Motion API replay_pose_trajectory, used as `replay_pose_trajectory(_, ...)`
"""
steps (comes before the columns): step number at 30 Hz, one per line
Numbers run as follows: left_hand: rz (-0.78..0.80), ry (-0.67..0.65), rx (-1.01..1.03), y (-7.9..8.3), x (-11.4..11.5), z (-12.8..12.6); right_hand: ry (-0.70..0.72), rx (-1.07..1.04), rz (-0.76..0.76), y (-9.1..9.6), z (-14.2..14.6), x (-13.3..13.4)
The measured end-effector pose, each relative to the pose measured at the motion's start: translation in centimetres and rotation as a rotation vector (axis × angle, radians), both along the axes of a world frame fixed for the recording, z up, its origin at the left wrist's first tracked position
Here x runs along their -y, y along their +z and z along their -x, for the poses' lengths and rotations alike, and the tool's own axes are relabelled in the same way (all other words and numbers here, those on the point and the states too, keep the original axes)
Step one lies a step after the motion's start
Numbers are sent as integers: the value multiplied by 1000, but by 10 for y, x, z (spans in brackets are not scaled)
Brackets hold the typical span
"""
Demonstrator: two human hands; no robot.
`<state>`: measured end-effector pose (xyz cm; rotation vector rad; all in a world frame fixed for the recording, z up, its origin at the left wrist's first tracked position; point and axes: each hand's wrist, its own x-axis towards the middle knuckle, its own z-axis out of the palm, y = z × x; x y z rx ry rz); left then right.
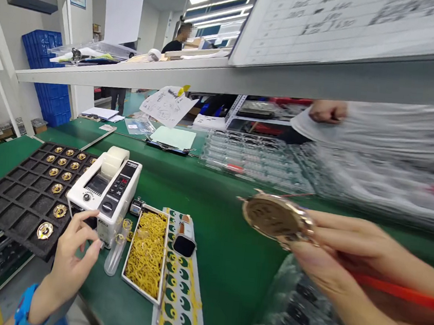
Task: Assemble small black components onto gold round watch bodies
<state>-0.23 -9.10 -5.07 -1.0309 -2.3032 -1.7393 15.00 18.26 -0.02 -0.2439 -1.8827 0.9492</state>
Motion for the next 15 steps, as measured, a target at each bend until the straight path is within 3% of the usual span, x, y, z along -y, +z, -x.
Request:
replay_pose_trajectory(2,143,-94,-91,14,-7,6,40,14,-4,14,4,15)
replay_pose_trajectory(4,185,-141,-117,31,-16,11,110,60,41,23,8,27)
replay_pose_trajectory(7,88,-230,-131,62,-31,9,269,122,188,29,13,31)
replay_pose_trajectory(10,-57,-454,-106,90,-53,-2,362,154,331,30,13,28)
replay_pose_trajectory(13,-124,-659,-54,104,-81,-11,428,164,427,32,10,26)
replay_pose_trajectory(15,-124,-724,-25,105,-100,-13,477,169,455,35,8,27)
